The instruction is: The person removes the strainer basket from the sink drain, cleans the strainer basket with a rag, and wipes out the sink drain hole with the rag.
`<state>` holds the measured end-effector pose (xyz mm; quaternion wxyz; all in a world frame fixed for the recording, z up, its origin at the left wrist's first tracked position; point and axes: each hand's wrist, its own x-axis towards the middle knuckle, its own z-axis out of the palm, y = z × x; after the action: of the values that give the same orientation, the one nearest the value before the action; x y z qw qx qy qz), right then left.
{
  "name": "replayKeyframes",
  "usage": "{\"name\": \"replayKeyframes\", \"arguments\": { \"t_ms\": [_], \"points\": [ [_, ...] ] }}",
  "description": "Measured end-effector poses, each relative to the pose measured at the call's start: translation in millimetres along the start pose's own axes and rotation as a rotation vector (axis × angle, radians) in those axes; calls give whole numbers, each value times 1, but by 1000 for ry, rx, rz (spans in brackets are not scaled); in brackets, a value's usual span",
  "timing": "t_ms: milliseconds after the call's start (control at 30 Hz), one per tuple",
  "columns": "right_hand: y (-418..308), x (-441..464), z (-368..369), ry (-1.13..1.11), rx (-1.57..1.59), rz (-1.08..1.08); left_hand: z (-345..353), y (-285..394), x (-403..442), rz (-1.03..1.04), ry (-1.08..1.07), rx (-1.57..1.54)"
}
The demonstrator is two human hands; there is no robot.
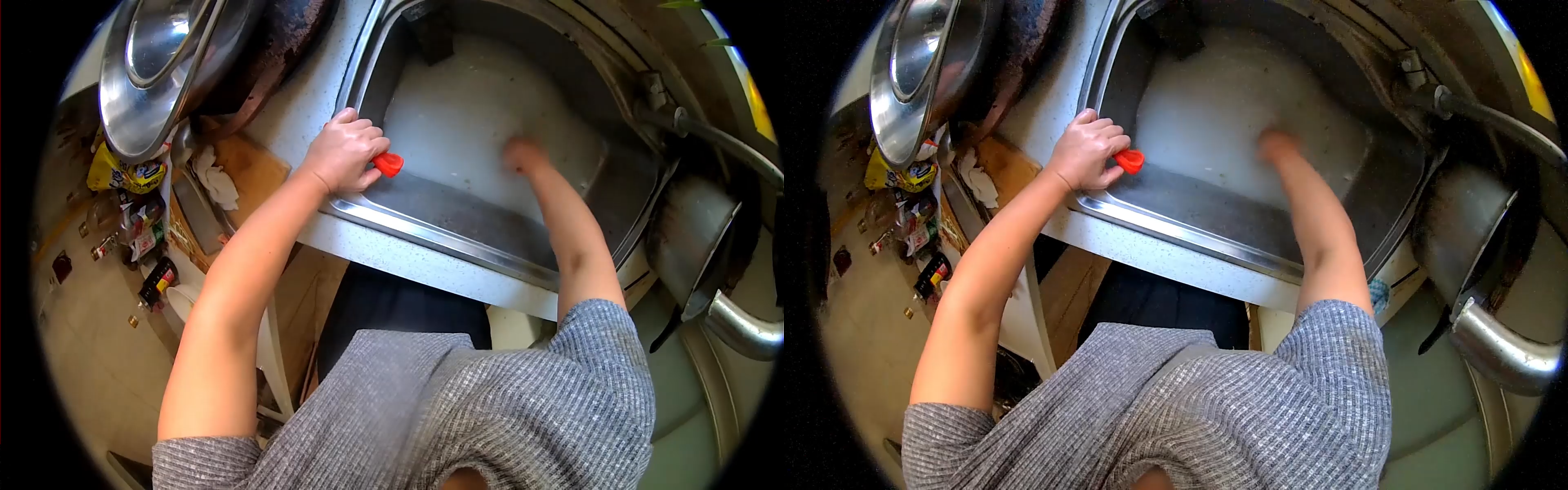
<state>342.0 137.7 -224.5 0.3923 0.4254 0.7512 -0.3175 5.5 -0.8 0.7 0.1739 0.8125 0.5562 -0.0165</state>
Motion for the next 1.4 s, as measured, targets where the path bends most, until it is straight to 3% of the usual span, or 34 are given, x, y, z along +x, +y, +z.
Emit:
{"name": "replayKeyframes", "arguments": {
  "t_ms": [67, 167, 333, 400, 467, 567, 633, 700, 733, 800, 867, 1000, 1067, 1167, 1233, 1300, 1400],
  "points": [
    [-28, -4, 13, 196, -300, -23, 0, -1, 0, 0, 0, -7],
    [-48, -12, -55, -215, -215, -23, 1, -2, 0, -2, -33, -25],
    [-8, -8, -3, 310, -556, -9, 1, -3, -1, 11, 3, -23],
    [-9, -3, 1, 266, -540, -54, 0, -4, -1, 7, -5, -21],
    [-13, 14, -13, -70, -346, -130, -1, -4, -1, 4, -25, -18],
    [-19, -16, -45, 136, -407, -94, 0, -4, 0, 11, -9, -14],
    [8, 16, 12, 457, -539, -65, 1, -4, 0, 13, -7, -13],
    [8, 25, 20, 376, -494, -70, 1, -4, -1, 13, -7, -13],
    [-8, 18, -4, 135, -381, -88, 1, -4, -1, 14, -7, -15],
    [-19, 2, -31, -31, -311, -87, 1, -4, 0, 16, -10, -16],
    [-20, -10, -36, 116, -406, -52, -1, -4, 0, 17, -12, -15],
    [-18, -4, -24, -40, -533, -90, 0, -3, 0, 9, -10, -6],
    [-24, 0, -40, -200, -387, -55, 0, -2, 0, 10, 4, 6],
    [18, 12, 6, 357, -482, -191, 0, -1, 0, 3, 0, 17],
    [-14, 5, -28, -170, -347, -91, 1, -2, -1, 6, 14, 14],
    [-24, -4, -40, -263, -292, -63, 2, -2, -1, 9, 15, 7],
    [-6, -8, -23, 159, -397, -172, 0, -3, 0, 11, 1, -3]
  ]
}}
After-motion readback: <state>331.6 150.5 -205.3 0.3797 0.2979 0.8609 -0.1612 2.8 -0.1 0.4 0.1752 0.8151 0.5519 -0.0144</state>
